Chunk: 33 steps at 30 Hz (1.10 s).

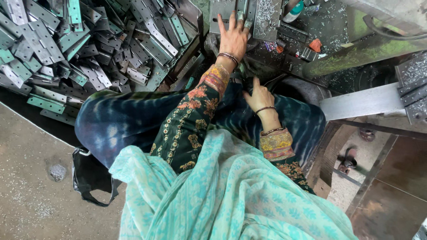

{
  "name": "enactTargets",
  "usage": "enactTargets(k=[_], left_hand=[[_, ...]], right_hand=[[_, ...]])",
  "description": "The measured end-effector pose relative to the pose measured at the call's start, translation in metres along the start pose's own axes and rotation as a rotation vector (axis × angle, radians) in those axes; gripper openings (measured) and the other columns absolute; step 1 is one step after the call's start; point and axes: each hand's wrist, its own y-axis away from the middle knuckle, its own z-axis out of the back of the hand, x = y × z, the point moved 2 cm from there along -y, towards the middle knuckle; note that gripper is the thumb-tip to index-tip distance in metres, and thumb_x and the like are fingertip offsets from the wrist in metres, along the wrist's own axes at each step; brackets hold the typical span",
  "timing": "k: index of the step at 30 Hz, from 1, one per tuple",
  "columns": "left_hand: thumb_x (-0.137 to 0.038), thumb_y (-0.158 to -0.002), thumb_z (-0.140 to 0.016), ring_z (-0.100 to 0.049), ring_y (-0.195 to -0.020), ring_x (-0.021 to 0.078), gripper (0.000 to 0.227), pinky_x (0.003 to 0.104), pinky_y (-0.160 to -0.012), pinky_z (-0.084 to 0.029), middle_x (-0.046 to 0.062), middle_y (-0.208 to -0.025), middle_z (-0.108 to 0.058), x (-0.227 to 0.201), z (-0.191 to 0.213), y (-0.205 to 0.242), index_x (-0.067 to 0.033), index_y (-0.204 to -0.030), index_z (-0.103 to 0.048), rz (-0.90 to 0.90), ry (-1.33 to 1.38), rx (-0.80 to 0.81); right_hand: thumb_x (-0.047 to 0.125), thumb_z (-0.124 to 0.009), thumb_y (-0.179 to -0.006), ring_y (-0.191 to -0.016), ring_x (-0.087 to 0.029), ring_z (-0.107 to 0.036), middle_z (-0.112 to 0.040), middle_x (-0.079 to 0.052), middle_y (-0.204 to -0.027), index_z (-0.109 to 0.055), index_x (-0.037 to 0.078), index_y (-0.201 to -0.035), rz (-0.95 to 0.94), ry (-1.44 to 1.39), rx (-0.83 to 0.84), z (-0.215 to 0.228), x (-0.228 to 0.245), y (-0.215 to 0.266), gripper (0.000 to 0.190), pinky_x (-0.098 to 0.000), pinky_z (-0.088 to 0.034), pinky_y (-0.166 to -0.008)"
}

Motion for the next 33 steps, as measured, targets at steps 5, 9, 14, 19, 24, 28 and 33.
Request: enactTargets(k=[5, 9, 14, 19, 24, 28, 33], left_hand=[[-0.026, -0.099, -0.056, -0.026, -0.149, 0.0378, 0.034, 0.078, -0.115, -0.004, 0.013, -0.146, -0.055, 0.002, -0.005, 0.004, -0.0182, -0.129, -0.069, -0.021, -0.027, -0.121], [-0.027, -0.099, -0.056, -0.025, -0.149, 0.0395, 0.036, 0.079, -0.115, -0.005, 0.012, -0.145, -0.056, 0.01, -0.002, 0.013, -0.0182, -0.131, -0.069, -0.05, 0.049, -0.217], [-0.03, -0.105, -0.054, -0.023, -0.152, 0.0376, 0.035, 0.077, -0.119, -0.007, 0.012, -0.147, -0.056, 0.01, 0.001, 0.021, -0.017, -0.134, -0.068, -0.043, 0.019, -0.223], [-0.021, -0.092, -0.055, -0.022, -0.147, 0.0396, 0.038, 0.079, -0.112, -0.007, 0.007, -0.147, -0.054, 0.02, -0.006, 0.016, -0.0192, -0.127, -0.069, 0.029, -0.069, -0.148], [-0.021, -0.098, -0.054, -0.023, -0.149, 0.0373, 0.036, 0.077, -0.117, -0.008, 0.005, -0.147, -0.055, 0.018, -0.01, -0.021, -0.0162, -0.131, -0.069, 0.059, -0.012, -0.158], [-0.017, -0.097, -0.054, -0.025, -0.148, 0.0369, 0.035, 0.076, -0.117, -0.008, 0.004, -0.147, -0.056, 0.02, -0.015, -0.024, -0.0143, -0.128, -0.07, 0.02, 0.005, -0.122], [-0.02, -0.091, -0.056, -0.031, -0.143, 0.037, 0.038, 0.076, -0.115, -0.011, 0.005, -0.134, -0.061, 0.025, -0.006, -0.018, -0.012, -0.125, -0.072, 0.005, 0.028, -0.34]], right_hand=[[0.041, -0.069, -0.092, -0.1, -0.05, -0.067, -0.068, -0.028, -0.12, -0.038, 0.009, -0.152, 0.114, -0.177, -0.255, -0.078, -0.027, -0.002, 0.074, -0.0579, -0.055, -0.079], [0.043, -0.07, -0.093, -0.103, -0.048, -0.068, -0.069, -0.028, -0.12, -0.038, 0.012, -0.153, 0.128, -0.186, -0.302, -0.117, -0.045, -0.015, 0.074, -0.0568, -0.055, -0.085], [0.041, -0.07, -0.092, -0.103, -0.05, -0.066, -0.069, -0.028, -0.116, -0.037, 0.012, -0.153, 0.084, -0.188, -0.242, -0.103, -0.034, -0.011, 0.075, -0.0576, -0.054, -0.085], [0.04, -0.073, -0.087, -0.098, -0.05, -0.067, -0.07, -0.028, -0.112, -0.04, 0.012, -0.148, 0.023, -0.051, -0.139, -0.031, -0.016, -0.001, 0.075, -0.0581, -0.054, -0.082], [0.042, -0.07, -0.092, -0.1, -0.05, -0.067, -0.07, -0.028, -0.111, -0.041, 0.015, -0.151, -0.039, -0.026, -0.104, -0.026, -0.007, 0.002, 0.071, -0.0587, -0.054, -0.085], [0.038, -0.072, -0.088, -0.095, -0.051, -0.066, -0.067, -0.031, -0.123, -0.04, 0.008, -0.148, 0.187, -0.153, -0.418, -0.068, -0.008, 0.01, 0.074, -0.0585, -0.054, -0.076], [0.039, -0.073, -0.087, -0.101, -0.05, -0.066, -0.069, -0.027, -0.116, -0.039, 0.011, -0.15, 0.063, -0.165, -0.228, -0.063, -0.02, 0.004, 0.077, -0.0586, -0.054, -0.083]])
